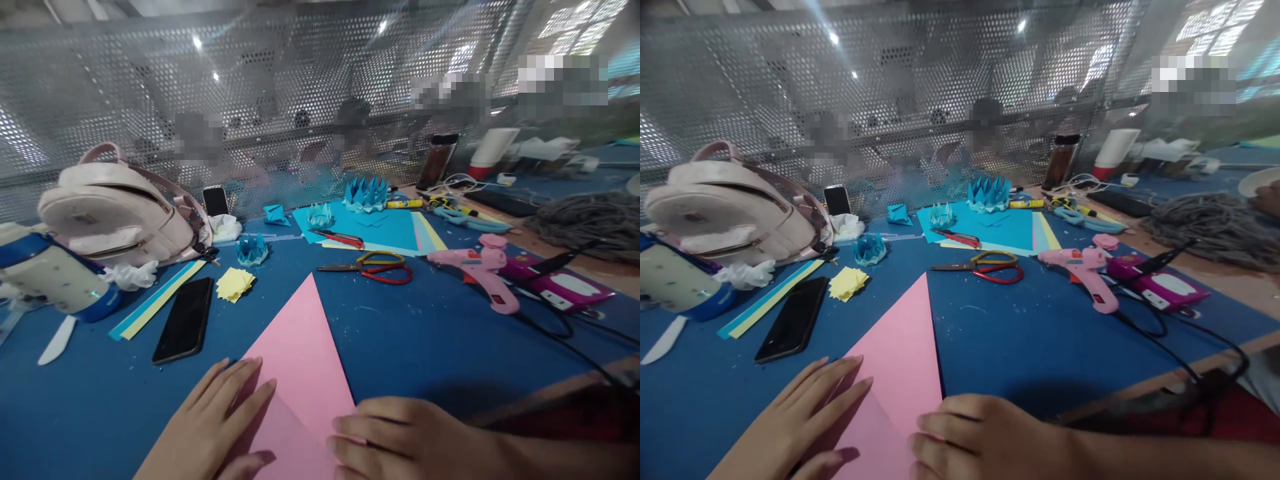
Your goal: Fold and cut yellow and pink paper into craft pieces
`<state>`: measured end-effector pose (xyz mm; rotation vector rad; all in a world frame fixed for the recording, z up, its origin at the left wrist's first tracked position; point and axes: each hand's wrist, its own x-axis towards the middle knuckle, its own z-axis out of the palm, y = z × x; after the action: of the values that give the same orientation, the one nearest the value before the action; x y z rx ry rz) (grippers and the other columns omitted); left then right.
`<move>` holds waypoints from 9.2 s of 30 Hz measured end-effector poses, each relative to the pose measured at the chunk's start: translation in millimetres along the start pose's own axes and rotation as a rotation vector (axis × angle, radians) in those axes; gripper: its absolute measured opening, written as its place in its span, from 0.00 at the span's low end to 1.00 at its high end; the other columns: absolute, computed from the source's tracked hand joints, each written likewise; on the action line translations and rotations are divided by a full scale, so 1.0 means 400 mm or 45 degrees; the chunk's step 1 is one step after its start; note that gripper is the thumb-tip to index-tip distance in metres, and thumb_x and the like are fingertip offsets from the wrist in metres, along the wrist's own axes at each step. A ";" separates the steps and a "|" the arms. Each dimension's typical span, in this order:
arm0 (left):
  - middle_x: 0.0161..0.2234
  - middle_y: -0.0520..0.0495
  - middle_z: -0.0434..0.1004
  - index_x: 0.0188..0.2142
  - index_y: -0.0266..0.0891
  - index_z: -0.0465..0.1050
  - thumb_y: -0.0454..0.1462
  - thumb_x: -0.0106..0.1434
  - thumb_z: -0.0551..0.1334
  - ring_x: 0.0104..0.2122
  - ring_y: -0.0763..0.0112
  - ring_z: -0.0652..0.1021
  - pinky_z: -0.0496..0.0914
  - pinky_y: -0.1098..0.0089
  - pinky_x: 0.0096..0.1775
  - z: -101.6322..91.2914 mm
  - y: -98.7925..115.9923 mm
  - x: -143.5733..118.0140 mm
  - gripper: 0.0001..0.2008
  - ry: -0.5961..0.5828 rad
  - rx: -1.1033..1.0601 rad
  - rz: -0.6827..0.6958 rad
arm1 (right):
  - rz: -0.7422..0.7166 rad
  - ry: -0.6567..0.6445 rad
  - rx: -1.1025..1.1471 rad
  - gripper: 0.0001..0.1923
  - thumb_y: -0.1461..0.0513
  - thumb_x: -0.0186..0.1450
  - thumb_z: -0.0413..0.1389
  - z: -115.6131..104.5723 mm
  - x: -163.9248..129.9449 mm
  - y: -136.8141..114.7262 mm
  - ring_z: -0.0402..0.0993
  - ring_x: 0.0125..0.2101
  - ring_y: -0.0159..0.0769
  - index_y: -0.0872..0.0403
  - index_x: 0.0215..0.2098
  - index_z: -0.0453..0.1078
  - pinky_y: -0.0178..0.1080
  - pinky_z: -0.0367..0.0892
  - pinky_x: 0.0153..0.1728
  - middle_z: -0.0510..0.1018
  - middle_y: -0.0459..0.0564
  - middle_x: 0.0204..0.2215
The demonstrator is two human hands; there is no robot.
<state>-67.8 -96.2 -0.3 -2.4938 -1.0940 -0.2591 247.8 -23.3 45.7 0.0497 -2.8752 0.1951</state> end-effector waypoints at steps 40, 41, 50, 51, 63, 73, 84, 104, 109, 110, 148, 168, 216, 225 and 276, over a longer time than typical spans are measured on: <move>0.48 0.40 0.76 0.52 0.37 0.71 0.30 0.70 0.50 0.46 0.62 0.76 0.74 0.62 0.48 -0.041 0.044 0.103 0.16 -0.091 -0.360 -0.028 | 1.086 -0.507 0.063 0.22 0.54 0.56 0.63 -0.068 0.027 0.168 0.73 0.30 0.43 0.55 0.45 0.67 0.35 0.50 0.23 0.76 0.49 0.29; 0.49 0.40 0.76 0.52 0.37 0.71 0.30 0.70 0.50 0.46 0.62 0.76 0.74 0.62 0.48 -0.045 0.045 0.102 0.16 -0.093 -0.366 -0.024 | 1.084 -0.529 0.074 0.23 0.53 0.56 0.63 -0.069 0.030 0.172 0.73 0.30 0.44 0.56 0.44 0.68 0.35 0.50 0.23 0.76 0.49 0.29; 0.51 0.42 0.73 0.56 0.41 0.65 0.30 0.68 0.52 0.50 0.62 0.74 0.70 0.62 0.50 -0.004 -0.099 0.186 0.18 -0.166 -0.677 -0.327 | 1.047 -0.620 0.030 0.23 0.49 0.54 0.62 -0.069 0.061 0.196 0.74 0.33 0.45 0.55 0.41 0.70 0.35 0.50 0.24 0.77 0.50 0.31; 0.53 0.40 0.70 0.58 0.40 0.63 0.29 0.67 0.52 0.53 0.59 0.72 0.68 0.58 0.53 0.014 -0.130 0.213 0.20 -0.177 -0.676 -0.346 | 1.039 -0.627 0.013 0.23 0.49 0.54 0.63 -0.070 0.067 0.194 0.74 0.33 0.45 0.55 0.41 0.69 0.35 0.50 0.24 0.77 0.51 0.32; 0.34 0.50 0.70 0.29 0.39 0.74 0.32 0.47 0.70 0.40 0.61 0.71 0.61 0.65 0.45 0.129 -0.289 0.469 0.09 -0.523 -0.811 -0.008 | 1.104 -0.454 0.268 0.20 0.55 0.53 0.64 -0.080 0.045 0.195 0.71 0.34 0.40 0.51 0.41 0.66 0.34 0.50 0.25 0.76 0.47 0.36; 0.25 0.50 0.77 0.29 0.37 0.77 0.40 0.53 0.70 0.26 0.71 0.76 0.67 0.74 0.30 0.048 -0.299 0.465 0.08 -0.059 -1.379 -0.409 | 0.975 0.180 0.616 0.12 0.57 0.64 0.53 -0.042 0.046 0.293 0.64 0.25 0.31 0.56 0.28 0.69 0.33 0.52 0.24 0.71 0.45 0.25; 0.26 0.45 0.80 0.33 0.35 0.81 0.47 0.44 0.76 0.24 0.71 0.77 0.71 0.72 0.28 0.067 -0.328 0.438 0.21 0.540 -1.960 -0.966 | 1.016 0.519 1.189 0.18 0.50 0.58 0.61 0.031 0.011 0.356 0.65 0.23 0.30 0.58 0.27 0.71 0.32 0.56 0.23 0.70 0.44 0.22; 0.33 0.45 0.83 0.26 0.37 0.82 0.44 0.47 0.75 0.35 0.67 0.80 0.73 0.72 0.36 0.054 -0.256 0.463 0.13 0.796 -2.017 -1.066 | 1.049 0.493 1.145 0.20 0.48 0.60 0.58 0.043 0.008 0.348 0.72 0.31 0.37 0.58 0.36 0.73 0.34 0.62 0.27 0.77 0.49 0.30; 0.30 0.45 0.83 0.34 0.36 0.82 0.45 0.49 0.74 0.33 0.66 0.82 0.74 0.70 0.37 0.046 -0.238 0.468 0.16 0.802 -2.049 -1.109 | 1.092 0.510 1.067 0.21 0.47 0.62 0.55 0.040 0.004 0.356 0.65 0.24 0.32 0.57 0.30 0.72 0.33 0.56 0.24 0.71 0.45 0.23; 0.30 0.45 0.83 0.36 0.37 0.82 0.45 0.49 0.74 0.32 0.66 0.82 0.74 0.70 0.36 0.047 -0.238 0.467 0.18 0.795 -2.069 -1.116 | 1.093 0.509 1.060 0.20 0.48 0.62 0.55 0.041 0.003 0.358 0.64 0.23 0.31 0.57 0.29 0.72 0.33 0.56 0.24 0.70 0.44 0.22; 0.20 0.52 0.75 0.25 0.37 0.81 0.42 0.45 0.75 0.21 0.75 0.74 0.75 0.69 0.33 0.086 -0.243 0.463 0.12 0.262 -1.943 -1.157 | 1.116 0.799 1.034 0.24 0.44 0.59 0.58 0.038 -0.018 0.393 0.73 0.26 0.36 0.58 0.34 0.74 0.36 0.65 0.27 0.77 0.48 0.27; 0.24 0.49 0.78 0.28 0.38 0.81 0.48 0.43 0.75 0.24 0.74 0.75 0.72 0.71 0.32 0.101 -0.203 0.474 0.17 0.510 -1.940 -1.188 | 1.237 0.925 1.365 0.24 0.55 0.49 0.70 0.029 -0.010 0.374 0.81 0.34 0.43 0.57 0.41 0.75 0.43 0.75 0.37 0.83 0.54 0.36; 0.22 0.49 0.76 0.25 0.37 0.80 0.42 0.50 0.69 0.25 0.68 0.72 0.64 0.72 0.30 0.173 -0.190 0.242 0.10 0.160 -1.355 -1.076 | 1.051 0.199 0.531 0.08 0.60 0.58 0.58 0.003 -0.043 0.403 0.70 0.28 0.35 0.57 0.32 0.75 0.34 0.58 0.28 0.77 0.47 0.27; 0.22 0.49 0.77 0.22 0.37 0.78 0.43 0.50 0.70 0.24 0.68 0.73 0.64 0.72 0.29 0.162 -0.189 0.237 0.11 0.145 -1.402 -1.150 | 1.087 0.248 0.551 0.07 0.59 0.56 0.59 -0.002 -0.035 0.395 0.69 0.27 0.35 0.56 0.30 0.76 0.35 0.58 0.28 0.77 0.48 0.26; 0.21 0.49 0.76 0.23 0.36 0.79 0.44 0.53 0.68 0.24 0.67 0.73 0.64 0.71 0.28 0.166 -0.160 0.236 0.12 0.149 -1.343 -1.099 | 1.261 0.485 1.019 0.16 0.56 0.47 0.67 0.029 -0.038 0.413 0.78 0.31 0.42 0.57 0.31 0.77 0.37 0.68 0.29 0.82 0.52 0.29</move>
<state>-50.8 34.3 -11.4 -2.4620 -2.3612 -1.5313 250.9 138.9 9.3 -1.1090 -2.0223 1.3210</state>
